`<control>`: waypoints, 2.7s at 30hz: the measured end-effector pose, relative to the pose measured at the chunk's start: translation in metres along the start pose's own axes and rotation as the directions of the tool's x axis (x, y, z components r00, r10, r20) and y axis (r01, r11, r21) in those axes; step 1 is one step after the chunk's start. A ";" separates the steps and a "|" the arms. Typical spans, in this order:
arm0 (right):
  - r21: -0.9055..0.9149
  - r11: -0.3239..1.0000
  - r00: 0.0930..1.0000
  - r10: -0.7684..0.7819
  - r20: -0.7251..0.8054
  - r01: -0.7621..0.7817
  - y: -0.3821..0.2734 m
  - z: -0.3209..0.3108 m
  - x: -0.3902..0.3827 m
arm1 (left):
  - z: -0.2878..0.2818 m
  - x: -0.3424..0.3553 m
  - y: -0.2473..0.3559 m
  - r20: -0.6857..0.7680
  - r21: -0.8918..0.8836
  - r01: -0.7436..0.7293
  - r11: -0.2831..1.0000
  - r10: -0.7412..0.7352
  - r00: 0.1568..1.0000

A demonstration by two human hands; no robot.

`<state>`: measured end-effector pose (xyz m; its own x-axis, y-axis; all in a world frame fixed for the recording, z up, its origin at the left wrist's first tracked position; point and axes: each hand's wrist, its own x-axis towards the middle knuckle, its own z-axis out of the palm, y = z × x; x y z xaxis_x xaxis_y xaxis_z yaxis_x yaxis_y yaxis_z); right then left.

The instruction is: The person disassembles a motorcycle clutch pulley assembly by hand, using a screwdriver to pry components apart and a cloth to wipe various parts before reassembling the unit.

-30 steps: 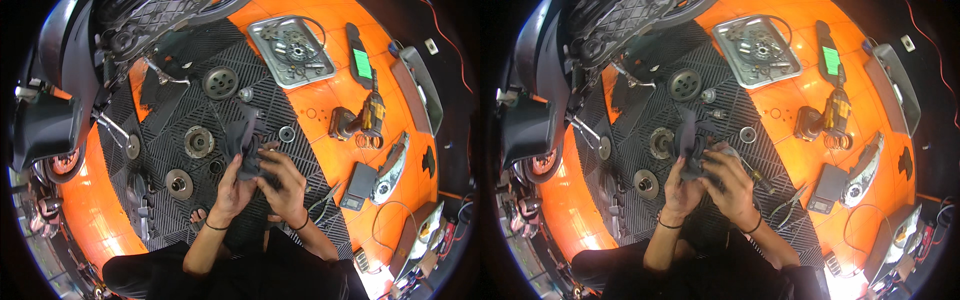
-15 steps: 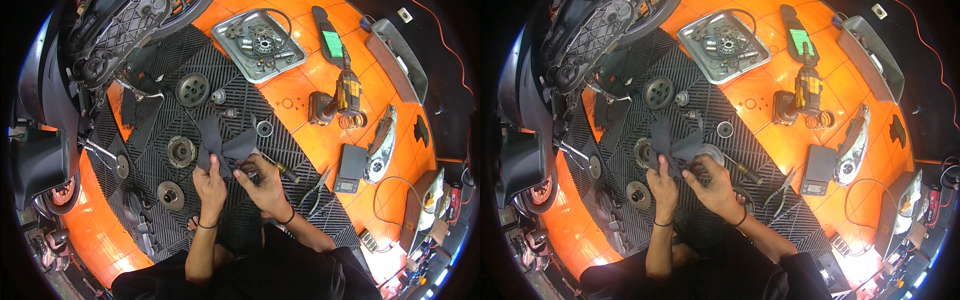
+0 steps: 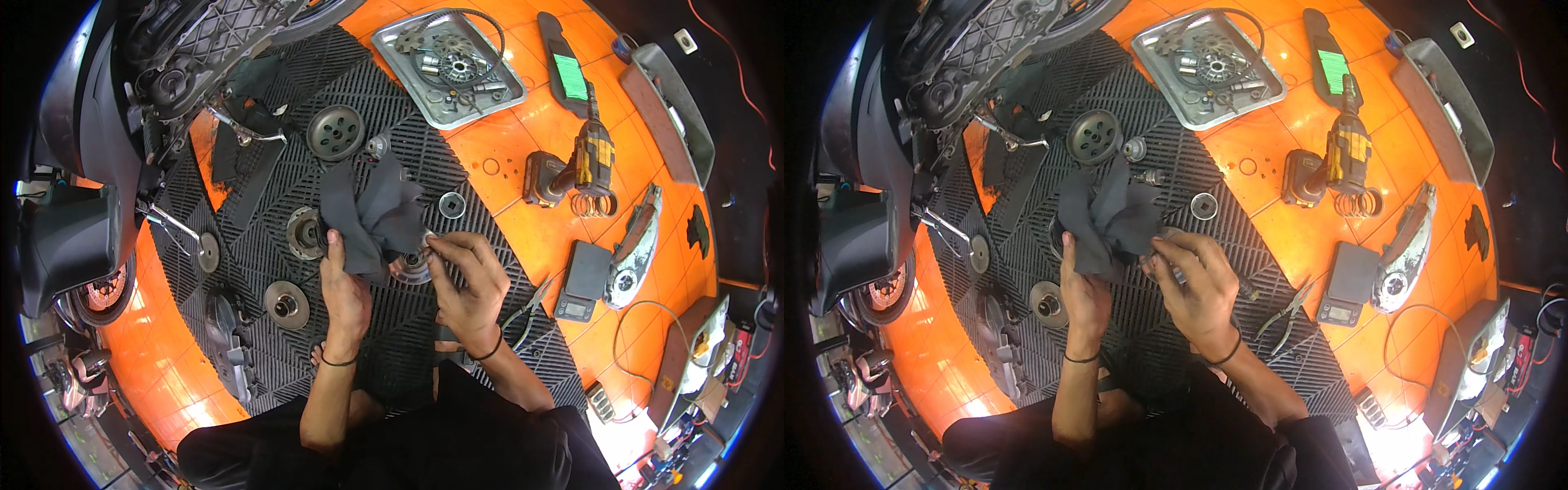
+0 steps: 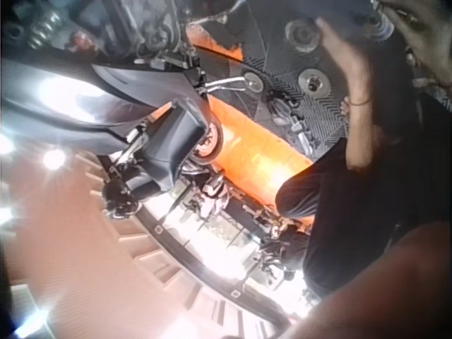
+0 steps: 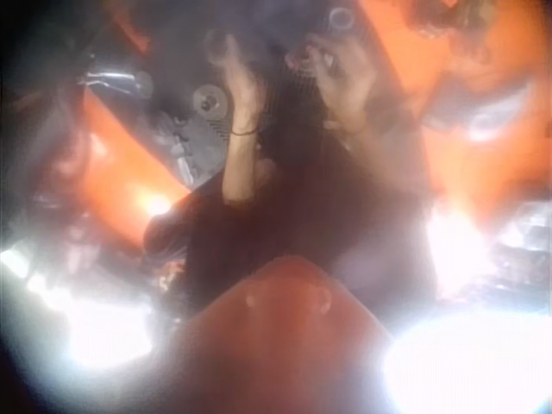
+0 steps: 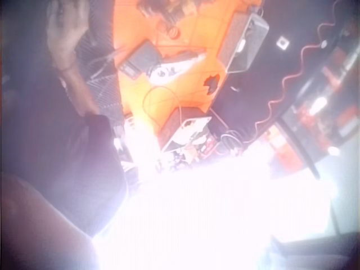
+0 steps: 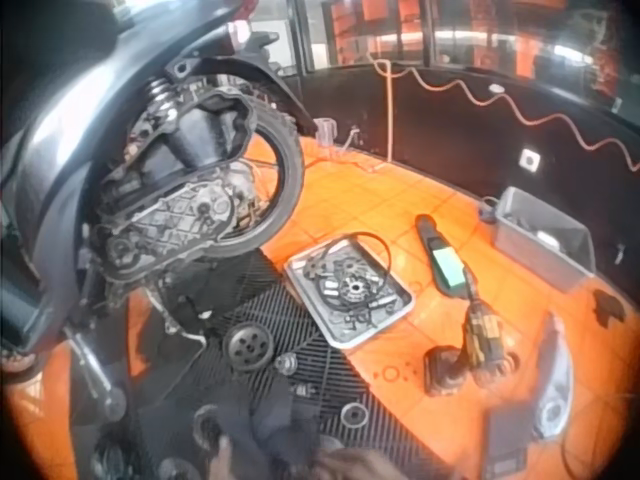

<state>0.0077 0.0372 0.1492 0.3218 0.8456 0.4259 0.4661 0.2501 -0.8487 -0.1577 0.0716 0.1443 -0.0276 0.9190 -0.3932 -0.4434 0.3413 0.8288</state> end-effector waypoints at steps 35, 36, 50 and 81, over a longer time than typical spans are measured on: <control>0.431 -0.048 0.339 0.542 0.769 -0.901 0.004 -0.018 0.009 | -0.005 -0.004 -0.009 0.616 0.610 -0.752 0.252 0.446 0.649; 0.458 0.037 0.401 0.550 0.733 -0.888 0.007 -0.021 0.009 | -0.010 -0.002 -0.012 0.617 0.613 -0.757 0.226 0.462 0.637; -0.779 0.627 0.855 0.406 0.324 -0.002 0.272 -0.026 0.121 | -0.043 0.026 -0.016 0.258 0.723 -0.480 0.496 0.451 0.855; -0.956 0.292 0.785 0.597 0.165 -0.021 0.280 -0.206 -0.024 | -0.032 0.040 -0.035 -0.122 -0.187 -0.091 0.978 0.069 0.990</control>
<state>0.3002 -0.0103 -0.0345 0.3944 0.8912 -0.2238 0.9175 -0.3953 0.0428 -0.1720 0.0902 0.0872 -0.1675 0.9095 -0.3805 -0.5983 0.2130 0.7724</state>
